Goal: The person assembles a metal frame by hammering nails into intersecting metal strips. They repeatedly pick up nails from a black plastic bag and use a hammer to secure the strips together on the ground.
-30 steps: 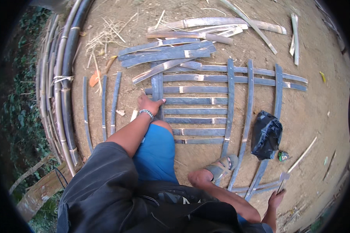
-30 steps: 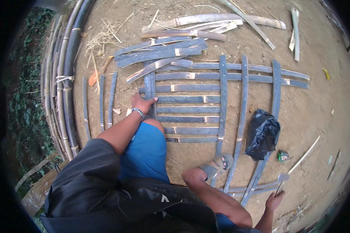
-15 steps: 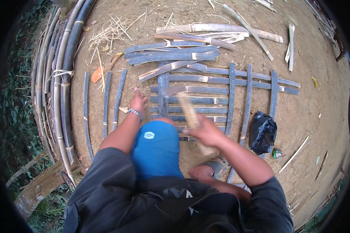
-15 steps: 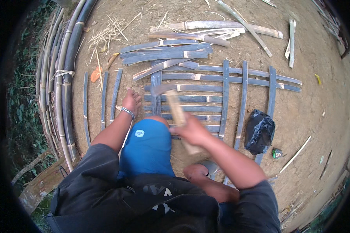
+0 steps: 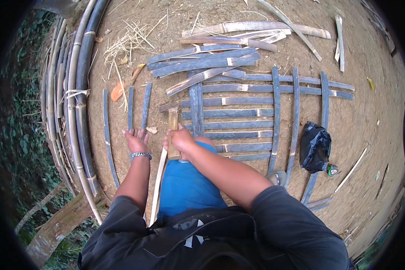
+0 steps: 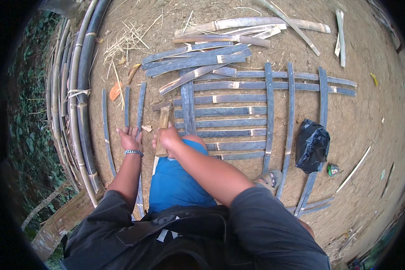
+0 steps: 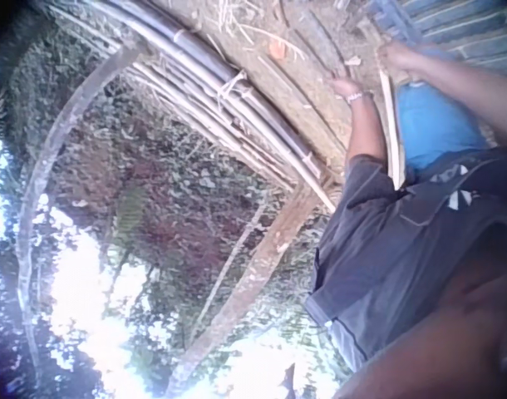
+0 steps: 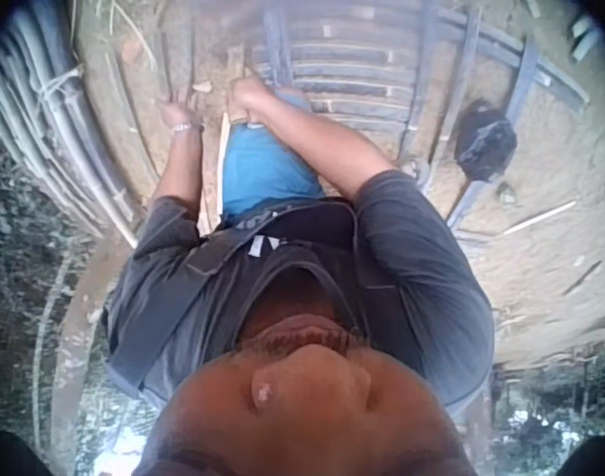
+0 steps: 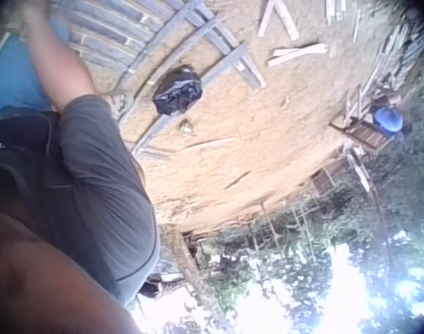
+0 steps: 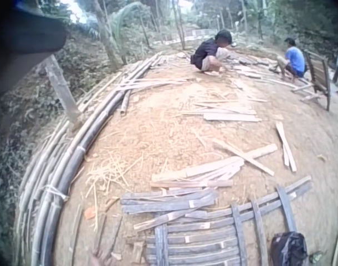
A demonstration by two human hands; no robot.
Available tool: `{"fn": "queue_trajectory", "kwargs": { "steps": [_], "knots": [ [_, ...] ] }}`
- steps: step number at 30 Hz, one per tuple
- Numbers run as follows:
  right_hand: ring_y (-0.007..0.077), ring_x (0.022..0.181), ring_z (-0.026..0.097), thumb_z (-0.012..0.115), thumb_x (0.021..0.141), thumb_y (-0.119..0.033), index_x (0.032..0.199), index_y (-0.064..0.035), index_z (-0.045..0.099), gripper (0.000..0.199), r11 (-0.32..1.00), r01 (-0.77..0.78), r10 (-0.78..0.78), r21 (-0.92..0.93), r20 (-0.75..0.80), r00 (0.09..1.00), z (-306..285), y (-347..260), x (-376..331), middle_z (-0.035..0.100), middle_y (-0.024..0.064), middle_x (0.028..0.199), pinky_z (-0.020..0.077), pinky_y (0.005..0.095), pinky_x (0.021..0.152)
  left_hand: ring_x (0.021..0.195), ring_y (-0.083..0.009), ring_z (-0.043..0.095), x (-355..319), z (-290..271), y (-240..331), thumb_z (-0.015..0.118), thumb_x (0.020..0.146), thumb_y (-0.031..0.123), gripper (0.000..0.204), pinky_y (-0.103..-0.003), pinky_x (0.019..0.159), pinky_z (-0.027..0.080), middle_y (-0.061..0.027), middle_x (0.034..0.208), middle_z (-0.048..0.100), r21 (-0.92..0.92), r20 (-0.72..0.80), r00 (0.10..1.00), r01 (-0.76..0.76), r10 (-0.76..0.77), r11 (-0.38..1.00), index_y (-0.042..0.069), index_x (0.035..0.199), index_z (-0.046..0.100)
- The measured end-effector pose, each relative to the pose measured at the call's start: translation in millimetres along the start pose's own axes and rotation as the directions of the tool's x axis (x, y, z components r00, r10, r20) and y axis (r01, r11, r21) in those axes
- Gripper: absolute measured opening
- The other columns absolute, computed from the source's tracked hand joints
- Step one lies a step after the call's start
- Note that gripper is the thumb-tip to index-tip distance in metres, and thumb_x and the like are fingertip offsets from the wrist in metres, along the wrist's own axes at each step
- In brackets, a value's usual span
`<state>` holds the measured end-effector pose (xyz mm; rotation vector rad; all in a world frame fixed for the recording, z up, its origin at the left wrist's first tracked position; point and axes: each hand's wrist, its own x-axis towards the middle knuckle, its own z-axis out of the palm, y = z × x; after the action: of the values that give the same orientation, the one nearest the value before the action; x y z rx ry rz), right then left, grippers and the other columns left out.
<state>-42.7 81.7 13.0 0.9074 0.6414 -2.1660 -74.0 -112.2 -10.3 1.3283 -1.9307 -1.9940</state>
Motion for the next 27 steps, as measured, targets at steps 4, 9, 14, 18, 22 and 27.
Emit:
{"fn": "queue_trajectory", "kwargs": {
  "steps": [4,9,14,18,22,27],
  "knots": [
    [0.022,0.067,0.062,0.047,0.107,-0.01,0.137,-0.0103,0.038,0.031,0.998,0.043,-0.044,0.045,0.024,0.999,1,5,-7,0.059,0.013,0.094,0.0567,0.0384,0.053,0.141,-0.0374,0.051,-1,2,-1,0.032,0.107,0.069,0.091,-0.052,0.115,0.039,-0.0209,0.167,0.033,0.013,-0.012,1.0,-0.023,0.023,1.0,-0.004,0.161,0.027],
    [0.0211,0.069,0.062,0.048,0.108,-0.011,0.14,-0.0091,0.04,0.033,0.999,0.042,-0.042,0.003,0.008,0.999,1,1,-14,0.06,0.0127,0.095,0.0572,0.0369,0.055,0.137,-0.0357,0.054,-10,21,4,0.031,0.108,0.067,0.088,-0.051,0.111,0.043,-0.0227,0.166,0.034,0.036,0.051,0.998,-0.033,0.032,0.999,-0.004,0.16,0.029],
    [0.0208,0.069,0.062,0.048,0.107,-0.009,0.141,-0.0081,0.039,0.036,0.998,0.067,-0.067,0.015,-0.023,0.998,2,2,-11,0.06,0.0124,0.095,0.0565,0.0363,0.054,0.138,-0.035,0.053,-11,30,8,0.03,0.108,0.067,0.088,-0.049,0.111,0.043,-0.0219,0.166,0.035,0.027,0.073,0.995,-0.071,0.069,0.997,-0.003,0.16,0.029],
    [0.0213,0.067,0.061,0.047,0.105,-0.008,0.14,-0.0101,0.04,0.035,0.993,0.115,-0.113,0.031,-0.049,0.992,3,2,-11,0.06,0.0121,0.093,0.0559,0.0373,0.053,0.141,-0.0362,0.051,-7,40,15,0.031,0.107,0.069,0.09,-0.05,0.113,0.042,-0.0208,0.167,0.033,0.0,0.089,0.991,-0.102,0.102,0.995,-0.003,0.161,0.028],
    [0.0217,0.065,0.061,0.046,0.105,-0.007,0.139,-0.012,0.041,0.035,0.993,0.109,-0.109,0.035,0.004,0.994,-4,8,-1,0.059,0.0123,0.091,0.0555,0.0386,0.052,0.142,-0.038,0.049,-13,53,23,0.033,0.106,0.07,0.091,-0.05,0.114,0.041,-0.02,0.166,0.033,-0.021,0.14,0.979,-0.146,0.147,0.989,-0.003,0.161,0.027],
    [0.0229,0.063,0.061,0.046,0.103,-0.005,0.139,-0.0099,0.042,0.037,0.989,0.139,-0.139,0.058,-0.015,0.99,2,16,8,0.058,0.0141,0.09,0.0535,0.0399,0.05,0.137,-0.0351,0.055,-26,75,35,0.036,0.107,0.067,0.087,-0.05,0.109,0.044,-0.017,0.163,0.038,-0.02,0.176,0.963,-0.204,0.204,0.979,-0.003,0.159,0.031]
  ]
}}
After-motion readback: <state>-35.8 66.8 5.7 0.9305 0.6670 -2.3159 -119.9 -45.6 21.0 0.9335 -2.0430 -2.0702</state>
